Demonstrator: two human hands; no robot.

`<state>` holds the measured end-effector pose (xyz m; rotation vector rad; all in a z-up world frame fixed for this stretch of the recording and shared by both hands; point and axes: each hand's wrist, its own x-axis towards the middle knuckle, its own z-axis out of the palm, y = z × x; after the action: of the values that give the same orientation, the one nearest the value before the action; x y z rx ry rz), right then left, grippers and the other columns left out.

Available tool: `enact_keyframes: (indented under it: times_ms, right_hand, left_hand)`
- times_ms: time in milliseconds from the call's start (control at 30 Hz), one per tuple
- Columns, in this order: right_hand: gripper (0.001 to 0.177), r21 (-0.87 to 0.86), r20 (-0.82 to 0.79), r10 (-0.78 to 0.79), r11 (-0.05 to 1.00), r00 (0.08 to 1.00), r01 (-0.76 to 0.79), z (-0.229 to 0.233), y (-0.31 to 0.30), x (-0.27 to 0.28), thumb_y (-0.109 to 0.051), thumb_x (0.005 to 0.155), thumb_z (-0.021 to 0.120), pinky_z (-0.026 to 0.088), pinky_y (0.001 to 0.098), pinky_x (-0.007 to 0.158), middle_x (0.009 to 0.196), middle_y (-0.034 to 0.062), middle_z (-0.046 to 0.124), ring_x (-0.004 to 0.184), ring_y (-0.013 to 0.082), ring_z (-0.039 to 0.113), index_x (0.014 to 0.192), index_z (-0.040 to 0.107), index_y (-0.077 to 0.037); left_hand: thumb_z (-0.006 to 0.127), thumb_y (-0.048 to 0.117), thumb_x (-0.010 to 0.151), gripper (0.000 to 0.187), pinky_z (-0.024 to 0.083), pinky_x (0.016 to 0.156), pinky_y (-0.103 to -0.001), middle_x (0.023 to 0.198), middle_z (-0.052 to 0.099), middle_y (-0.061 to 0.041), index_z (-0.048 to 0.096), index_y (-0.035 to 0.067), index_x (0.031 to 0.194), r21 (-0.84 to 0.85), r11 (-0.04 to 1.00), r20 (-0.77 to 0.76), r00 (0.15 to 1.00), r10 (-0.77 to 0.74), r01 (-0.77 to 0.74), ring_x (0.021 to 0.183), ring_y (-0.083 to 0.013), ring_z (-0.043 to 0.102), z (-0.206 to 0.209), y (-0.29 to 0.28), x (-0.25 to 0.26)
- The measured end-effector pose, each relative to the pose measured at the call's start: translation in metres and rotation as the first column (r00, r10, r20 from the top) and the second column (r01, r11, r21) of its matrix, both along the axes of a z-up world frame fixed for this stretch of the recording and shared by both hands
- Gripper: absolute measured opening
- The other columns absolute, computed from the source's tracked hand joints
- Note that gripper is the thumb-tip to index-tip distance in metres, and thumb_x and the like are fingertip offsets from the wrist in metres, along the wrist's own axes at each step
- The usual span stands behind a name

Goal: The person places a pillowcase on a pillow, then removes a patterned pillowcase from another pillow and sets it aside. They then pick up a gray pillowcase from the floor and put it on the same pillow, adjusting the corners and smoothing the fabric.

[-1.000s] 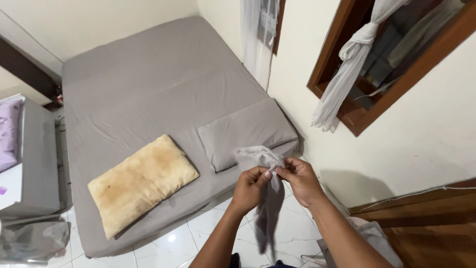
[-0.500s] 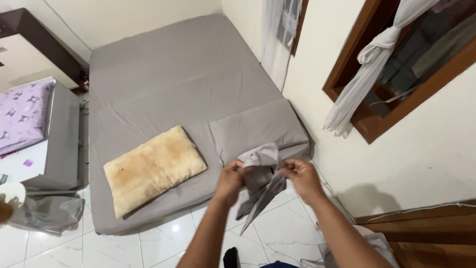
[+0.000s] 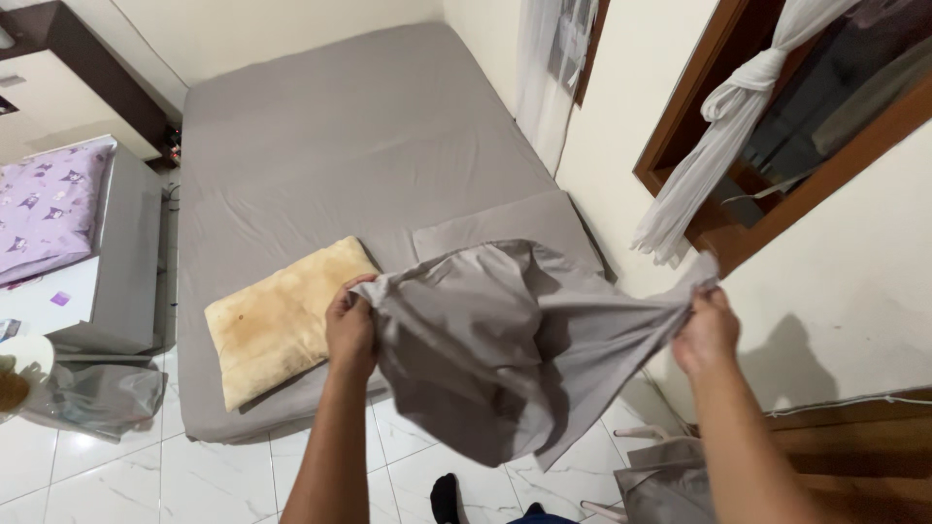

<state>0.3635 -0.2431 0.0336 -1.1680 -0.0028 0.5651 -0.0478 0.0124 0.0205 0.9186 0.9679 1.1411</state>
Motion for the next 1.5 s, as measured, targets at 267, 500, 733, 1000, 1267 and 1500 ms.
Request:
enact_keyframes:
  times_ms: [267, 500, 733, 1000, 1267, 1500]
  right_hand:
    - [0.029, -0.179, 0.31, -0.074, 0.975, 0.948, 0.135, -0.018, -0.027, 0.073, -0.009, 0.108, 0.048, 0.047, 0.0405, 0.108, 0.128, 0.012, 0.057, 0.116, 0.0229, 0.057, 0.136, 0.047, -0.002]
    - [0.065, -0.603, 0.637, 0.571, 0.788, 0.518, -0.127, -0.053, 0.043, -0.074, -0.007, 0.083, 0.071, 0.051, 0.0501, 0.09, 0.137, 0.0205, 0.05, 0.116, 0.0346, 0.057, 0.142, 0.045, -0.002]
    - [0.06, -0.423, 0.798, 0.55, 0.803, 0.248, -0.42, -0.04, 0.09, -0.291, -0.006, 0.078, 0.072, 0.058, 0.0301, 0.083, 0.126, 0.0165, 0.051, 0.107, 0.0247, 0.06, 0.134, 0.049, 0.0]
    - [0.027, -0.513, 0.665, 0.707, 0.667, 0.241, -0.54, -0.017, 0.169, -0.359, 0.002, 0.086, 0.065, 0.056, 0.026, 0.065, 0.092, 0.0091, 0.077, 0.078, 0.0109, 0.069, 0.111, 0.072, -0.001]
    - [0.016, -0.428, 0.712, 0.621, 0.754, 0.328, -0.498, -0.002, 0.238, -0.414, -0.004, 0.092, 0.063, 0.044, 0.0238, 0.053, 0.07, 0.0058, 0.068, 0.06, 0.0073, 0.055, 0.1, 0.077, -0.001]
    - [0.015, -0.344, 0.84, 0.419, 0.902, 0.344, -0.259, 0.008, 0.293, -0.398, -0.001, 0.096, 0.059, 0.051, 0.0251, 0.071, 0.089, 0.0065, 0.073, 0.079, 0.0095, 0.065, 0.1, 0.073, 0.001]
  left_hand:
    - [0.06, 0.008, 0.103, 0.012, 0.048, 0.059, -0.022, 0.083, 0.066, 0.0, 0.07, 0.001, 0.105, 0.121, 0.987, -0.048, 0.993, 0.111, -0.104, 0.068, -0.0053, 0.057, 0.01, -0.009, -0.038]
    - [0.057, 0.008, 0.095, 0.016, 0.043, 0.049, -0.028, 0.067, 0.061, 0.0, 0.072, 0.007, 0.098, 0.125, 0.992, -0.194, 0.981, 0.027, -0.003, 0.055, -0.0089, 0.052, -0.006, -0.034, -0.016]
    - [0.07, 0.015, 0.081, 0.021, 0.058, 0.069, -0.037, 0.082, 0.075, -0.018, 0.079, 0.009, 0.099, 0.281, 0.894, -0.609, 0.785, -0.115, 0.349, 0.072, -0.0286, 0.075, 0.002, -0.085, -0.006]
    - [0.074, 0.015, 0.075, 0.025, 0.059, 0.071, -0.041, 0.091, 0.074, -0.013, 0.071, 0.007, 0.099, 0.408, 0.79, -0.657, 0.748, -0.094, 0.457, 0.078, -0.0323, 0.073, 0.037, -0.029, -0.12]
    - [0.078, 0.013, 0.07, 0.033, 0.057, 0.069, -0.045, 0.099, 0.075, -0.008, 0.072, 0.014, 0.102, 0.518, 0.774, -0.799, 0.529, 0.285, 0.364, 0.083, -0.0337, 0.072, 0.007, 0.038, -0.244]
    - [0.068, 0.002, 0.074, 0.032, 0.056, 0.072, -0.042, 0.102, 0.075, 0.001, 0.075, 0.019, 0.099, 0.569, 0.815, -0.81, 0.239, 0.535, 0.105, 0.089, -0.0279, 0.073, -0.023, 0.091, -0.351]
